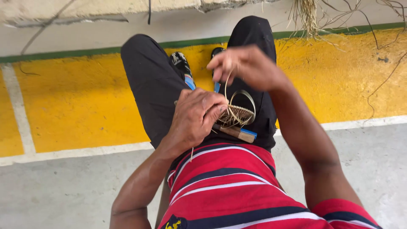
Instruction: Weaving a circular straw mat using bundles of fibers and a needle tool.
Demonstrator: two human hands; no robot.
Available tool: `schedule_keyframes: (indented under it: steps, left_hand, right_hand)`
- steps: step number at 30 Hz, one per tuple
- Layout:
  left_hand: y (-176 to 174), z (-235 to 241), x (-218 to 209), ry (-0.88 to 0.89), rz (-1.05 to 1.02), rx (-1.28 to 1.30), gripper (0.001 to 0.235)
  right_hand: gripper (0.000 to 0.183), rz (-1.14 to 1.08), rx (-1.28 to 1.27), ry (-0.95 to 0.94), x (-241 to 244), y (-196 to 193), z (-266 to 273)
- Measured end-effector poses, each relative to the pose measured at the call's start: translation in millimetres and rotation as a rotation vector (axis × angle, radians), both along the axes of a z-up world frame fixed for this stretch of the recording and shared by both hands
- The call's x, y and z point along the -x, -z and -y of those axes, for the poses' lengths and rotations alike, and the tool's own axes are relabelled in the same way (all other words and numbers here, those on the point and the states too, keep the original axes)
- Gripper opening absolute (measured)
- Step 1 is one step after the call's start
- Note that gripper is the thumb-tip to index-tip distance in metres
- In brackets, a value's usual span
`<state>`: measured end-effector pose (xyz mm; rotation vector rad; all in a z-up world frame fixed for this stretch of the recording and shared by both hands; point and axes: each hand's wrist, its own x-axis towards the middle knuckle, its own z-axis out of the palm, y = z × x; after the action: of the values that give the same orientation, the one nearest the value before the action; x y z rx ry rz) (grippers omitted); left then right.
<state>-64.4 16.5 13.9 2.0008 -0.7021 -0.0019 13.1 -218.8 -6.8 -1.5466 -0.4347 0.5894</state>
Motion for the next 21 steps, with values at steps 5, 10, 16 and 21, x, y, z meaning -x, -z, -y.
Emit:
schedule_keyframes:
  steps: [5,10,16,21]
  left_hand:
    - [-2.9,0.8,-2.5,0.016,-0.071,-0.011,0.007]
    - [-5.8,2.3,-8.1,0.035,-0.048,0.003,0.007]
    - [-1.6,0.2,-8.6,0.047,-0.062,-0.028,0.009]
    - [-1.9,1.3,-17.7,0.084,-0.096,-0.012,0.008]
  right_hand:
    - [0.019,0.122,-0.084,0.211,63.5,3.0,-3.7]
    - [0.019,0.19,-0.191,0.247,58.6,10.1,-4.3]
    - [0.015,0.225,-0.141,0.456,11.7,-11.5,-40.1]
    - [0.019,0.316,-0.059,0.693,-109.0,59.9,-48.1]
